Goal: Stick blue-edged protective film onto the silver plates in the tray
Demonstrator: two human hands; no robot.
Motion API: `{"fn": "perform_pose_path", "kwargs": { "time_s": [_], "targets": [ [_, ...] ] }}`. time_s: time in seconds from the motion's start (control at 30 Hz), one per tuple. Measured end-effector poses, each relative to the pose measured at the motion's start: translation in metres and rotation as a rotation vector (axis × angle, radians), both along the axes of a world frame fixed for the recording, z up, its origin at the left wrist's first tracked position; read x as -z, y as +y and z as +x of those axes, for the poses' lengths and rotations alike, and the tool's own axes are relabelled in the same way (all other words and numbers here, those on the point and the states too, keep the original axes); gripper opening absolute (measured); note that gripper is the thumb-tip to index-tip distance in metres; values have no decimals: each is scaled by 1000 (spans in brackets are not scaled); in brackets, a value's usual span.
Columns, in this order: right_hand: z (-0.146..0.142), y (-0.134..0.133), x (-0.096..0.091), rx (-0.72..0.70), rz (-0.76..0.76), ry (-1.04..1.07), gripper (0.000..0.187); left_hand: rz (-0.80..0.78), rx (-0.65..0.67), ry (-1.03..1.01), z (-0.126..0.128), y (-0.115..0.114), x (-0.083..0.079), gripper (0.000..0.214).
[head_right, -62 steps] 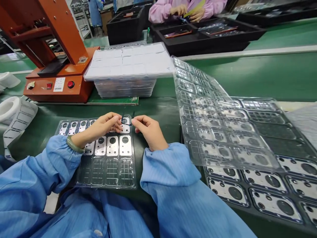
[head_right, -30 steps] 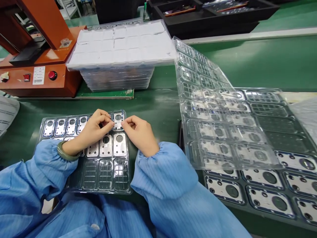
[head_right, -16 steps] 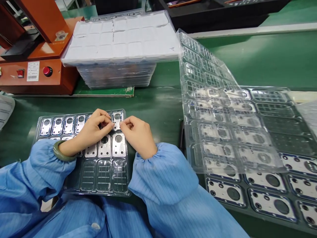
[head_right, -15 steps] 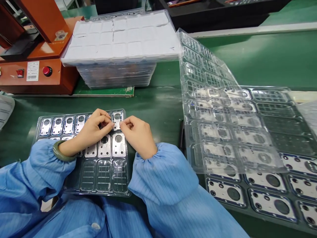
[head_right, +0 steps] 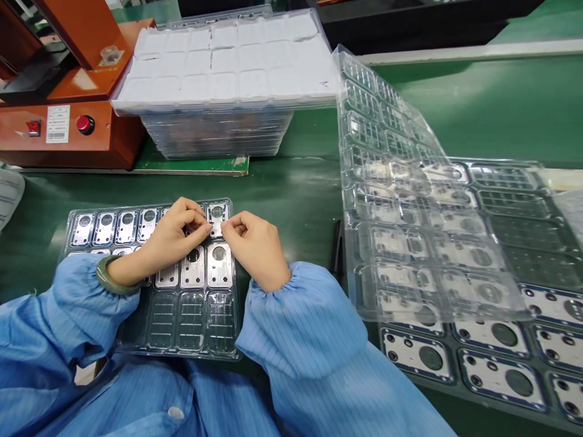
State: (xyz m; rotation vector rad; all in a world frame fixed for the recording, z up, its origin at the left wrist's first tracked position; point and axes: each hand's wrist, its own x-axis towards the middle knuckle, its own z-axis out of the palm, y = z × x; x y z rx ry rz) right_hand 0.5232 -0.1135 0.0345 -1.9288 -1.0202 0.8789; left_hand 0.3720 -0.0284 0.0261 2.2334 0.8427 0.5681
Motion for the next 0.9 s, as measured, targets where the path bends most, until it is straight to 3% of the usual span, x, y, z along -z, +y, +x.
{"fn": "perform_pose_path", "kwargs": {
  "time_s": [0.9],
  "targets": [
    [-2,0,0,-7,-16,-42,19,62,21,19,0,0,1,16]
  ]
}}
